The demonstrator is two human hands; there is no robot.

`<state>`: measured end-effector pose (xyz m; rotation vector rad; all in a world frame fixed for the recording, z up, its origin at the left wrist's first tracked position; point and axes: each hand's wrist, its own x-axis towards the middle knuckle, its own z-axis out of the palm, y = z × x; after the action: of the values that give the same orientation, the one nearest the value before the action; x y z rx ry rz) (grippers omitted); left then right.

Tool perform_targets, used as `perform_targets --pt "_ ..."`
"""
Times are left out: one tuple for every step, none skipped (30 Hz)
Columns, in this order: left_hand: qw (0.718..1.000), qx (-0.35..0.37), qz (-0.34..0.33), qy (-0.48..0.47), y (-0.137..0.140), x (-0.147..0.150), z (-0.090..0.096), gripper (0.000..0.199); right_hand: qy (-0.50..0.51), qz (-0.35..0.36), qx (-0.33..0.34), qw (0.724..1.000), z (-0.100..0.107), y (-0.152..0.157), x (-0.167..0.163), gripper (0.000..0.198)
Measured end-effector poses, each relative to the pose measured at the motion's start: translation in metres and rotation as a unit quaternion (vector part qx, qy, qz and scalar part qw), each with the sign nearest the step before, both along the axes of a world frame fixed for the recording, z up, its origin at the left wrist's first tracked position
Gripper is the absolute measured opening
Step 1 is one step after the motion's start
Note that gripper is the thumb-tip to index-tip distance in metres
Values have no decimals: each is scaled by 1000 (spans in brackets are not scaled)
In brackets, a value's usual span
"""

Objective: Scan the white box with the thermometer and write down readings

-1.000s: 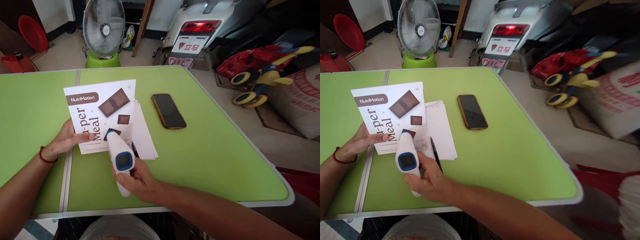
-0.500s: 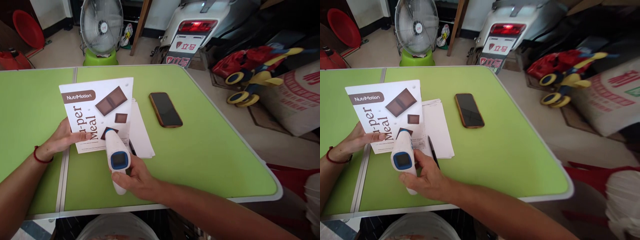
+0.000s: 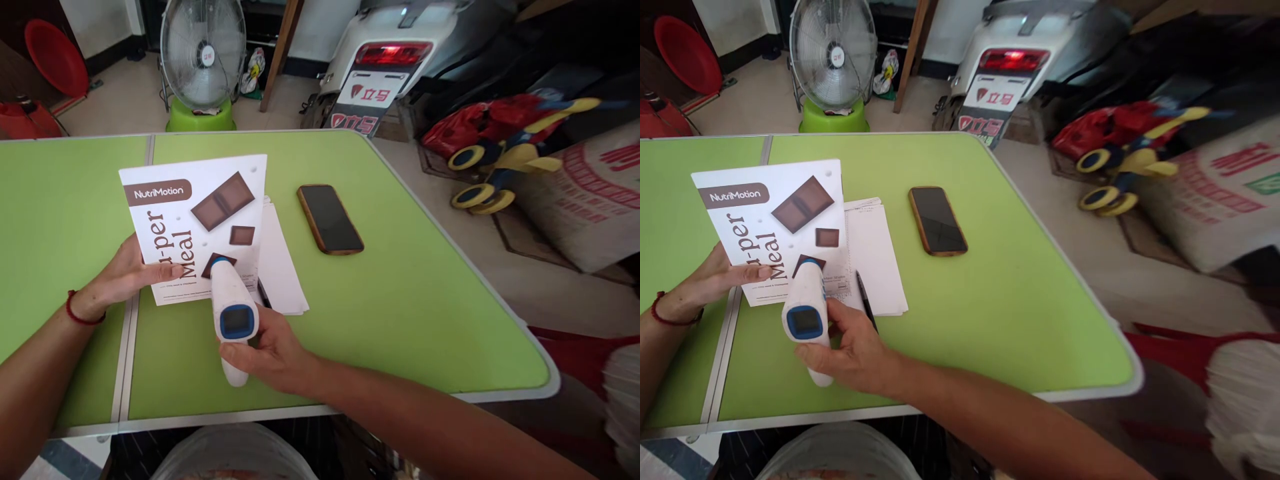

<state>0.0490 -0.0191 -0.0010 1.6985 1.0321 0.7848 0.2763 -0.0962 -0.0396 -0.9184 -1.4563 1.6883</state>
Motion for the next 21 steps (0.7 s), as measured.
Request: perform_targets --pt "1000 -2 -2 -1 0 0 0 41 -5 2 0 1000 1 0 0 22" --pt "1000 -4 -3 -3 0 0 0 41 -9 4 -1 1000 2 0 1 21" --pt "1000 -8 -4 -4 0 0 0 40 -10 6 -3 1000 3 0 1 21" --pt "1000 -10 -4 -5 -1 0 0 40 -9 8 -4 1000 4 0 1 21" --pt "1000 -14 -5 -6 -1 -1 0 40 -8 9 -6 1000 5 0 1 21" --pt "1000 -18 -6 -6 -1 -1 0 40 -8 10 -8 1000 6 0 1 21" --pt "1000 -20 -7 -8 -1 -1 0 41 -9 9 -9 1000 7 0 2 21" --pt "1000 -20 -7 -9 -1 -2 0 41 -9 10 -10 1000 7 1 2 21" --pt "1000 -19 -6 -9 -1 -2 -1 41 -9 11 -13 1000 8 1 2 21" --pt "1000 -17 -5 -7 0 -2 -1 41 -8 12 -16 1000 8 1 2 21" --pt "1000 -15 -5 -5 0 -2 -1 41 -5 13 -19 1000 8 1 1 22" --pt "1000 -15 -5 -3 0 -2 -1 40 -1 12 -22 1000 8 1 1 22" --pt "1000 -14 -7 -1 0 -2 -1 40 3 9 -24 1000 7 1 1 22" --pt "1000 -15 -8 1 -1 -1 0 39 6 7 -27 1000 6 0 1 22" --pt "1000 -14 -8 1 -1 -1 1 39 8 6 -28 1000 6 0 1 23" --pt "1000 -13 -7 3 -1 -1 2 39 9 5 -30 999 5 0 1 23" --pt "1000 -11 -5 6 -1 0 3 39 9 5 -31 999 5 0 1 24" --pt "1000 -10 -6 12 -1 0 5 40 9 5 -32 999 4 0 1 25" --pt "1000 -11 -9 19 -1 0 6 41 9 5 -33 999 4 0 1 26" --pt "999 -15 -17 25 0 0 8 42 8 5 -33 999 4 0 1 27" --pt "999 -19 -26 28 1 -1 9 44 8 4 -33 999 4 0 2 27"
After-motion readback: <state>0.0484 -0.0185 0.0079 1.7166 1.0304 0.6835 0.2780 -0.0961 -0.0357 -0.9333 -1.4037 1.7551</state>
